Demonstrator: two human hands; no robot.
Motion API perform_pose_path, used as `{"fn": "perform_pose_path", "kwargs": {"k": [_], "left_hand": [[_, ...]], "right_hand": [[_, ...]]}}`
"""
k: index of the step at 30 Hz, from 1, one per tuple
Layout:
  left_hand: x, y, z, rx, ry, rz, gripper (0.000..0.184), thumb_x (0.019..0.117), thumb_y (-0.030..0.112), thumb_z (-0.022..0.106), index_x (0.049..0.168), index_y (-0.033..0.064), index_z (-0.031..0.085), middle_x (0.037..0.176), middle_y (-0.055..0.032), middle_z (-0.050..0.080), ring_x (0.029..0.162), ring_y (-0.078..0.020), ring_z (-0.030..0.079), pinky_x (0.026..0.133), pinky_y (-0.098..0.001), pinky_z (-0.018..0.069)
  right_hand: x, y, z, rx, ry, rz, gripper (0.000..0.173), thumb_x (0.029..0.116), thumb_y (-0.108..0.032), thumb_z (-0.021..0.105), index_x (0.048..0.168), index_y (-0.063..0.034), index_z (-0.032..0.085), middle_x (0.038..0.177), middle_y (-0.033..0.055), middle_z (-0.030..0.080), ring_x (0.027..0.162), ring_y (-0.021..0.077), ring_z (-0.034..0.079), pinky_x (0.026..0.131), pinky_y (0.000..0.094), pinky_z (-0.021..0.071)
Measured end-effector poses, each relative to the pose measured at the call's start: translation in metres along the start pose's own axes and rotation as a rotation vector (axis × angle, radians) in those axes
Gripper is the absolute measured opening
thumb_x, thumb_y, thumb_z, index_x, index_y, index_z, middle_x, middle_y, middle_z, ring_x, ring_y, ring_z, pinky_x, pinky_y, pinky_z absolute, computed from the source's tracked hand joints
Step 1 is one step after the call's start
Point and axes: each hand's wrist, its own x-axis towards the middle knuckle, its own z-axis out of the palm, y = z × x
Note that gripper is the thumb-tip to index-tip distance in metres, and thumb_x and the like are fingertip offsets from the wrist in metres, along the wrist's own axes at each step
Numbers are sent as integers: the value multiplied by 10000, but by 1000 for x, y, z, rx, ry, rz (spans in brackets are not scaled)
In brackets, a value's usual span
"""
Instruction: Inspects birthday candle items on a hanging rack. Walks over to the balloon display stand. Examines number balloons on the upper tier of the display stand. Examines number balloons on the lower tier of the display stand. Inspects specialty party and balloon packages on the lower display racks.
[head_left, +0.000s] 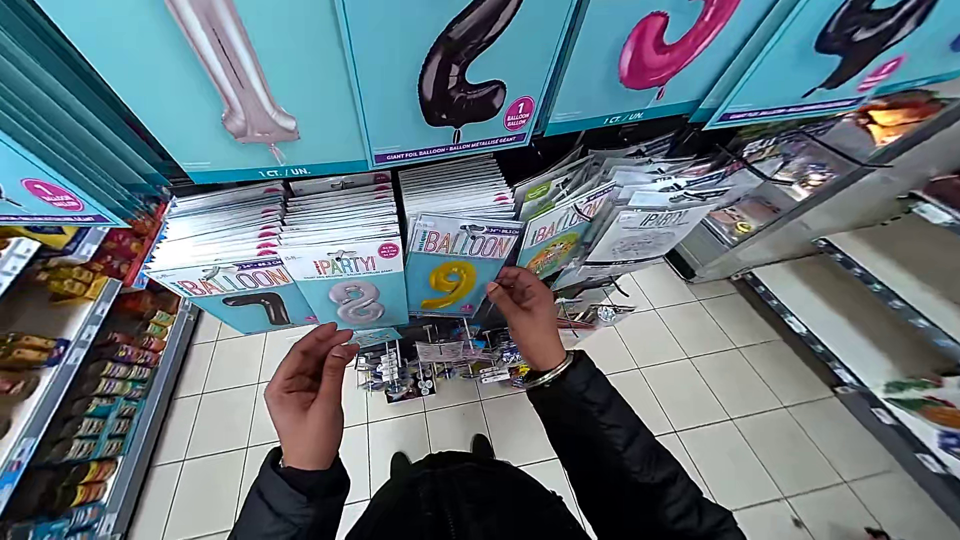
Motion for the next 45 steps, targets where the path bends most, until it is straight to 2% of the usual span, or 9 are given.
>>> {"fn": "perform_pose_path", "kwargs": {"k": [3, 5, 8, 11, 17, 23, 26, 31, 45], "left_hand": [[-5, 2, 8, 26, 31, -17, 344, 946, 116, 664, 1266, -10, 640, 1104, -138, 738, 931, -267, 743, 836, -406, 640], [-8, 4, 11, 43, 46, -27, 350, 951, 116, 654, 1277, -9, 631, 1109, -129, 735, 925, -256, 741, 835, -400, 641], [-13, 5, 16, 36, 75, -36, 364, 950, 90, 638, 1298, -12, 615, 1125, -136, 728, 923, -257, 741, 844, -411, 638], [-17, 7, 20, 27, 98, -32, 358, 962, 117, 648, 1299, 2, 616, 1132, -131, 725, 924, -256, 739, 846, -427, 638], [-25, 10, 38, 21, 122, -18, 343, 968, 125, 649, 1297, 32, 624, 1128, -105, 732, 921, -229, 742, 837, -397, 637], [-42, 6, 60, 11, 114, 4, 341, 980, 140, 651, 1305, 40, 630, 1110, -113, 735, 916, -233, 743, 833, -399, 639], [-51, 3, 69, 2, 105, -10, 331, 979, 107, 639, 1301, 32, 630, 1094, -124, 736, 898, -240, 742, 822, -402, 638], [-55, 5, 76, 9, 103, -28, 341, 976, 131, 647, 1299, 22, 633, 1099, -134, 735, 901, -247, 745, 820, -403, 639], [-62, 4, 72, 28, 121, -52, 348, 979, 116, 634, 1316, 30, 618, 1086, -112, 739, 885, -214, 741, 818, -375, 634]], "right_hand": [[-4, -1, -5, 52, -30, 36, 158, 994, -128, 669, 1134, -58, 653, 996, 98, 691, 824, 227, 696, 731, 399, 636], [-6, -1, -10, 80, -43, 32, 156, 991, -124, 672, 1125, -44, 661, 975, 115, 695, 785, 251, 701, 692, 419, 644], [-11, -5, -21, 75, -88, -35, 203, 1001, -99, 642, 1196, -42, 651, 1005, 117, 699, 805, 242, 703, 695, 391, 639], [-17, -16, -36, 31, -142, -83, 279, 1035, -118, 595, 1304, -56, 640, 1094, 102, 720, 894, 214, 721, 784, 370, 640], [-14, -44, -64, 69, -220, -185, 228, 1026, -118, 578, 1227, -63, 669, 1033, 74, 715, 806, 170, 709, 690, 313, 636], [-13, -49, -83, 181, -270, -214, 235, 995, -64, 632, 1223, -25, 676, 1034, 95, 729, 815, 176, 725, 707, 317, 646], [-11, -44, -87, 220, -261, -228, 225, 986, -51, 641, 1201, -1, 680, 1019, 105, 728, 801, 170, 718, 702, 307, 640], [-8, -44, -94, 209, -256, -223, 243, 978, -55, 666, 1219, -21, 683, 1023, 92, 734, 815, 169, 728, 707, 307, 646], [-7, -39, -83, 227, -316, -210, 240, 967, -59, 688, 1204, -20, 689, 1009, 88, 735, 785, 158, 723, 684, 292, 643]]}}
